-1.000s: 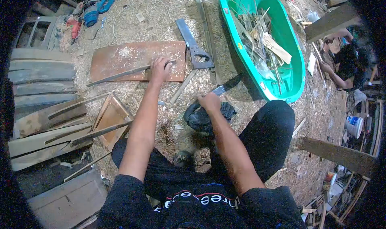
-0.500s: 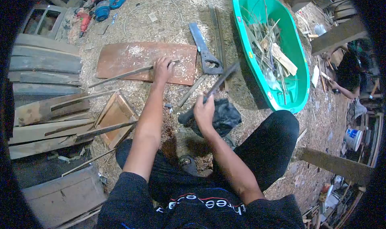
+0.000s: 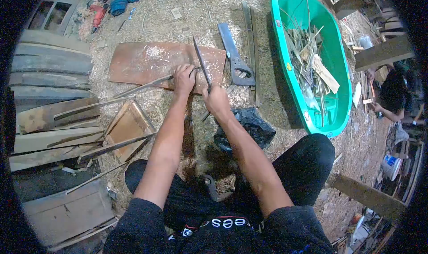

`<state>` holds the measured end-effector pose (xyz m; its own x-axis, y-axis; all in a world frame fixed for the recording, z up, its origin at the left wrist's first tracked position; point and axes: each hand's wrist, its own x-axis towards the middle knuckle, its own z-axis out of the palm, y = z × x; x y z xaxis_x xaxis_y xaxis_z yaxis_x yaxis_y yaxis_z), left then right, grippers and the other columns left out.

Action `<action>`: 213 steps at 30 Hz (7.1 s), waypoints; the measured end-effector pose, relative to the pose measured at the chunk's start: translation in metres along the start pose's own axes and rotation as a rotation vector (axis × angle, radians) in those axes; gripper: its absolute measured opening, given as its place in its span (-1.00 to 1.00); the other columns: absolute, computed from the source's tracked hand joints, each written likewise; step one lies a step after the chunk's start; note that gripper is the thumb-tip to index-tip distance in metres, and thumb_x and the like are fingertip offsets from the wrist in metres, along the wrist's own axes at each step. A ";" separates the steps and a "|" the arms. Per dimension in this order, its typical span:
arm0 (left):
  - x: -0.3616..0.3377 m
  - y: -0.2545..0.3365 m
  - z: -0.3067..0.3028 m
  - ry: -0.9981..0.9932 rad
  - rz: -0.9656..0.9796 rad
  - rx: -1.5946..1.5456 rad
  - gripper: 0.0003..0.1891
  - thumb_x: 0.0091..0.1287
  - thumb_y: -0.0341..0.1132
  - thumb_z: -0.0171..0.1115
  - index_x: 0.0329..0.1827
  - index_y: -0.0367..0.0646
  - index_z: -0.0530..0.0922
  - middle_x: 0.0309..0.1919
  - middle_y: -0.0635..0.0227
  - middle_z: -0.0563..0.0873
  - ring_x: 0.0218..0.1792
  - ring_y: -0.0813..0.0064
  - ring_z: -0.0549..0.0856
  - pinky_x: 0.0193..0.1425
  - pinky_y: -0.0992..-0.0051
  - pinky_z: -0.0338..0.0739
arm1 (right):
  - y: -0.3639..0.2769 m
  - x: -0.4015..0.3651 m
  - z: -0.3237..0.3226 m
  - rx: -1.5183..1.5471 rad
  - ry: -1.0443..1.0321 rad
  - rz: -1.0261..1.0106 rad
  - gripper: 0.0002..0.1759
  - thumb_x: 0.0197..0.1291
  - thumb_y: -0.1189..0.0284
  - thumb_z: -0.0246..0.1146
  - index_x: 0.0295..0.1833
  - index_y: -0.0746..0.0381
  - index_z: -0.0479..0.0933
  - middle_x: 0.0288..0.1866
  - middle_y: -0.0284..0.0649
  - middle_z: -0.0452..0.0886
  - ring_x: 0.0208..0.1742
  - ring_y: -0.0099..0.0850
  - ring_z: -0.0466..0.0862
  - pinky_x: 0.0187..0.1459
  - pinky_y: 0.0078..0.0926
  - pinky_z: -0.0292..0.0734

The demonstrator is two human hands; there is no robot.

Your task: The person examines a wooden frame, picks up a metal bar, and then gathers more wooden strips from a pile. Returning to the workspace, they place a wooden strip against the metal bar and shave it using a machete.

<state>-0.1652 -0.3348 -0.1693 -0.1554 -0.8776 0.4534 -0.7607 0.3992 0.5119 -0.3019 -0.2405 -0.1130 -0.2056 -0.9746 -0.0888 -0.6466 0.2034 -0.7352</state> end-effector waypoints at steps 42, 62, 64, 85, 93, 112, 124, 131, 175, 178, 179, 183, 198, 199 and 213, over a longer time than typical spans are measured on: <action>0.000 0.000 0.004 0.037 0.004 -0.010 -0.81 0.26 -0.24 0.33 -0.15 -0.11 0.68 -0.16 0.30 0.69 -0.08 0.16 0.60 0.06 0.19 0.43 | 0.004 0.011 0.003 -0.035 0.015 -0.039 -0.67 0.25 0.32 0.20 -0.19 0.45 0.55 -0.35 0.34 0.61 -0.24 0.26 0.66 -0.14 0.11 0.57; -0.003 0.005 -0.001 0.023 0.019 -0.017 -0.83 0.24 -0.33 0.32 -0.14 -0.15 0.68 -0.18 0.26 0.69 -0.06 0.13 0.60 0.05 0.20 0.47 | 0.022 0.008 0.007 0.010 -0.024 -0.030 -0.62 0.27 0.29 0.17 -0.10 0.45 0.56 -0.35 0.35 0.60 -0.20 0.29 0.64 -0.11 0.11 0.55; -0.002 -0.004 0.007 0.071 0.044 -0.023 -0.84 0.25 -0.31 0.31 -0.15 -0.12 0.68 -0.19 0.27 0.68 -0.07 0.15 0.60 0.04 0.17 0.46 | 0.014 0.011 0.003 -0.003 -0.021 -0.030 -0.60 0.26 0.26 0.18 -0.10 0.46 0.56 -0.35 0.36 0.60 -0.19 0.29 0.63 -0.10 0.11 0.54; -0.004 -0.005 0.008 0.035 0.027 -0.004 -0.81 0.28 -0.21 0.30 -0.14 -0.08 0.67 -0.18 0.31 0.68 -0.08 0.16 0.60 0.02 0.16 0.42 | 0.013 0.005 -0.001 -0.020 -0.037 0.003 -0.60 0.25 0.26 0.18 -0.11 0.45 0.57 -0.37 0.32 0.62 -0.26 0.30 0.64 -0.14 0.10 0.58; -0.004 -0.002 0.007 0.060 0.037 0.014 -0.83 0.28 -0.21 0.28 -0.19 -0.08 0.67 -0.22 0.31 0.67 -0.11 0.16 0.60 0.03 0.17 0.43 | 0.024 0.001 0.007 -0.030 -0.056 0.057 -0.63 0.25 0.30 0.19 -0.11 0.46 0.58 -0.40 0.31 0.62 -0.25 0.27 0.67 -0.19 0.08 0.56; -0.003 -0.015 0.013 0.066 0.047 0.000 -0.82 0.27 -0.22 0.29 -0.15 -0.08 0.66 -0.21 0.18 0.62 -0.09 0.06 0.57 0.04 0.12 0.42 | -0.018 0.012 -0.020 0.212 0.169 -0.066 -0.66 0.26 0.31 0.16 -0.17 0.44 0.57 -0.47 0.26 0.58 -0.36 0.17 0.68 -0.33 -0.05 0.54; 0.000 -0.002 0.004 0.060 0.015 -0.062 -0.83 0.27 -0.27 0.30 -0.15 -0.11 0.67 -0.25 0.17 0.62 -0.12 0.07 0.56 0.01 0.14 0.44 | 0.003 -0.003 -0.005 0.103 0.075 0.012 -0.66 0.28 0.35 0.14 -0.19 0.48 0.58 -0.49 0.33 0.57 -0.31 0.25 0.66 -0.30 0.08 0.53; -0.003 -0.009 0.009 0.021 0.007 0.009 -0.77 0.23 -0.21 0.36 -0.13 -0.10 0.70 -0.24 0.22 0.63 -0.12 0.11 0.57 0.01 0.16 0.45 | 0.019 -0.001 0.005 0.022 -0.037 0.031 -0.63 0.28 0.29 0.18 -0.07 0.45 0.56 -0.40 0.27 0.63 -0.23 0.22 0.68 -0.21 0.07 0.56; 0.025 -0.007 0.010 -0.027 -0.039 -0.129 -0.77 0.21 -0.38 0.33 -0.07 -0.16 0.63 -0.09 0.14 0.61 0.04 0.03 0.52 0.21 0.14 0.39 | 0.068 0.031 -0.074 -0.555 0.478 -0.112 -0.48 0.07 0.40 0.31 0.13 0.33 0.36 0.06 0.07 0.53 0.18 0.07 0.49 0.21 -0.02 0.36; 0.045 -0.015 0.019 -0.059 -0.012 -0.115 -0.77 0.22 -0.39 0.31 -0.06 -0.16 0.63 -0.07 0.14 0.61 0.07 0.02 0.51 0.23 0.13 0.37 | 0.075 0.042 -0.065 -0.526 0.343 -0.364 -0.46 -0.01 0.46 0.24 0.16 0.35 0.39 0.05 0.03 0.51 0.19 0.01 0.46 0.33 0.04 0.20; 0.051 -0.019 0.023 -0.073 0.008 -0.104 -0.77 0.23 -0.39 0.31 -0.05 -0.16 0.63 -0.06 0.14 0.61 0.08 0.02 0.50 0.24 0.13 0.37 | 0.082 0.043 -0.057 -0.581 0.240 -0.340 -0.47 0.00 0.45 0.23 0.16 0.34 0.41 0.04 0.02 0.52 0.18 0.00 0.47 0.32 0.03 0.21; 0.070 -0.015 0.025 -0.066 0.008 -0.085 -0.74 0.26 -0.36 0.27 0.01 -0.16 0.61 -0.02 0.15 0.62 0.13 0.03 0.51 0.31 0.12 0.33 | 0.089 0.047 -0.057 -0.640 0.172 -0.354 -0.57 0.04 0.40 0.20 0.06 0.30 0.48 -0.01 -0.03 0.55 0.12 -0.06 0.51 0.24 0.03 0.25; 0.090 -0.029 0.040 -0.150 0.016 0.067 -0.66 0.35 -0.25 0.11 0.13 -0.18 0.57 0.15 0.16 0.64 0.28 0.20 0.51 0.54 0.10 0.08 | 0.012 0.064 -0.049 0.178 0.153 -0.037 -0.65 0.41 0.25 0.19 -0.27 0.35 0.54 -0.61 -0.24 0.52 -0.58 -0.47 0.51 -0.52 -0.37 0.37; 0.091 -0.030 0.042 -0.092 0.054 0.101 -0.66 0.33 -0.25 0.12 0.10 -0.20 0.56 0.11 0.14 0.65 0.26 0.18 0.52 0.53 0.10 0.09 | 0.006 0.062 -0.041 0.218 0.136 -0.015 -0.65 0.41 0.25 0.19 -0.27 0.35 0.55 -0.61 -0.24 0.52 -0.57 -0.46 0.52 -0.50 -0.36 0.38; 0.095 -0.031 0.041 -0.211 -0.035 0.130 -0.67 0.25 -0.27 0.17 0.06 -0.16 0.55 0.01 0.18 0.66 0.21 0.23 0.54 0.52 0.13 0.09 | -0.023 0.068 -0.023 0.274 0.111 0.071 -0.69 0.37 0.29 0.23 -0.20 0.39 0.55 -0.60 -0.16 0.50 -0.54 -0.49 0.47 -0.48 -0.38 0.38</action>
<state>-0.1824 -0.4409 -0.1718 -0.2451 -0.9318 0.2679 -0.8404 0.3419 0.4204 -0.3183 -0.3089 -0.0868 -0.3317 -0.9397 -0.0838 -0.4087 0.2232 -0.8850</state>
